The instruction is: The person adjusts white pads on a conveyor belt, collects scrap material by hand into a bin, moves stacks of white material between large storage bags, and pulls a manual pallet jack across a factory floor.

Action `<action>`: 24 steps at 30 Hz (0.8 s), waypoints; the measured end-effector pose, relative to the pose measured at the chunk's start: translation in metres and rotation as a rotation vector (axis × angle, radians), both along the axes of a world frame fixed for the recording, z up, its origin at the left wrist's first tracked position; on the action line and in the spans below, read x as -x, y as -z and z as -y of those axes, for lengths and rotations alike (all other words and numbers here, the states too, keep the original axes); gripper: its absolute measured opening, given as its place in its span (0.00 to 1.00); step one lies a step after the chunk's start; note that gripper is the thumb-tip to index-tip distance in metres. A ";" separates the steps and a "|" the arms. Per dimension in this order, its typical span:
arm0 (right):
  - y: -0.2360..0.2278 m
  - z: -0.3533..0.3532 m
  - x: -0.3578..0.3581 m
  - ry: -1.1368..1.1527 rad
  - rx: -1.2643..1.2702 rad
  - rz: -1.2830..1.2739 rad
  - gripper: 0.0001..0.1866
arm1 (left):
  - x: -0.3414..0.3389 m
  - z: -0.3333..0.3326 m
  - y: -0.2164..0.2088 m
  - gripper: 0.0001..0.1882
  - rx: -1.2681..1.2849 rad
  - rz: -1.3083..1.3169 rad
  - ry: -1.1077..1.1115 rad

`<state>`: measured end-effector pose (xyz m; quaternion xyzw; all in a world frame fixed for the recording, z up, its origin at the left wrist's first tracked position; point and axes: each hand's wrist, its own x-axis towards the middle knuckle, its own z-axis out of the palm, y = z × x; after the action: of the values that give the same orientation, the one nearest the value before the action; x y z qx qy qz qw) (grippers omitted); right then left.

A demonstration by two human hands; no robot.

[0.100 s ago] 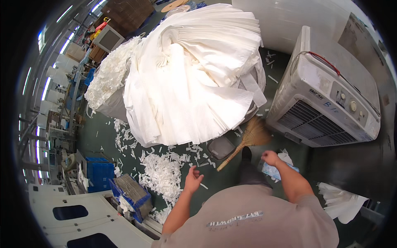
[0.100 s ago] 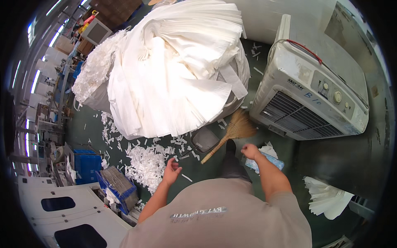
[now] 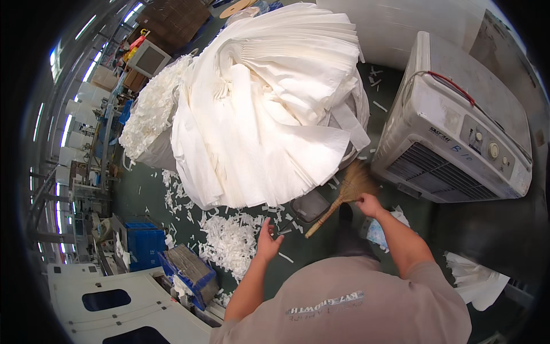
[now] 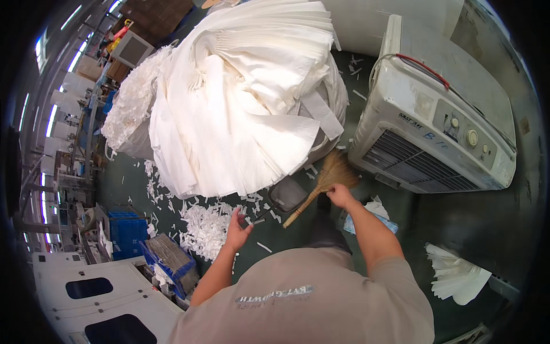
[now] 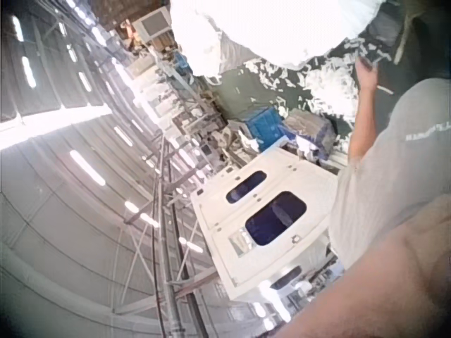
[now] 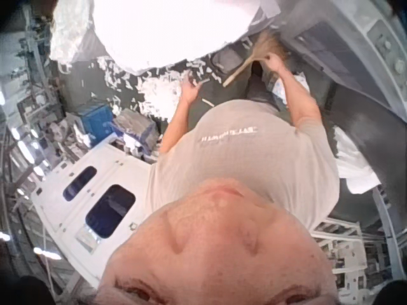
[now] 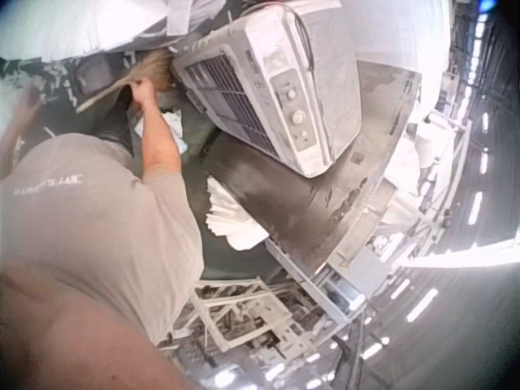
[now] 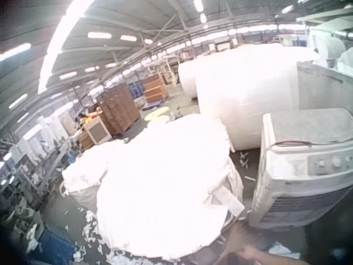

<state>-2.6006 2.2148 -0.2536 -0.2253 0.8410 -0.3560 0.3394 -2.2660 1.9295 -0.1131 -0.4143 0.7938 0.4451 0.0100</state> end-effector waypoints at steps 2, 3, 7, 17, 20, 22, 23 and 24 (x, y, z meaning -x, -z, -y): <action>-0.025 0.066 0.033 0.063 0.097 -0.088 0.16 | 0.041 0.025 -0.004 0.56 0.307 -0.090 0.150; -0.026 0.085 0.051 0.045 0.066 -0.237 0.19 | 0.075 0.028 -0.015 0.58 0.361 -0.068 0.217; -0.041 0.164 0.085 -0.019 0.210 -0.412 0.25 | 0.172 0.021 -0.050 0.63 0.475 0.094 0.429; -0.099 0.233 0.069 0.027 0.077 0.343 0.41 | 0.233 0.053 -0.014 0.24 0.542 -0.010 0.385; -0.037 0.219 0.069 0.006 0.313 0.325 0.40 | 0.243 0.080 -0.023 0.19 0.351 -0.164 0.271; -0.022 0.209 0.061 -0.087 0.449 0.027 0.37 | 0.244 0.090 -0.029 0.15 0.312 -0.211 0.202; -0.032 0.204 0.054 -0.033 0.425 0.245 0.34 | 0.245 0.090 -0.034 0.15 0.278 -0.247 0.193; -0.059 0.196 0.047 0.018 0.396 0.462 0.32 | 0.243 0.092 -0.037 0.15 0.247 -0.282 0.178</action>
<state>-2.6479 2.0184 -0.1946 -0.1926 0.6577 -0.5580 0.4679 -2.5088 1.8373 -0.0760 -0.2740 0.8694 0.3955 -0.1127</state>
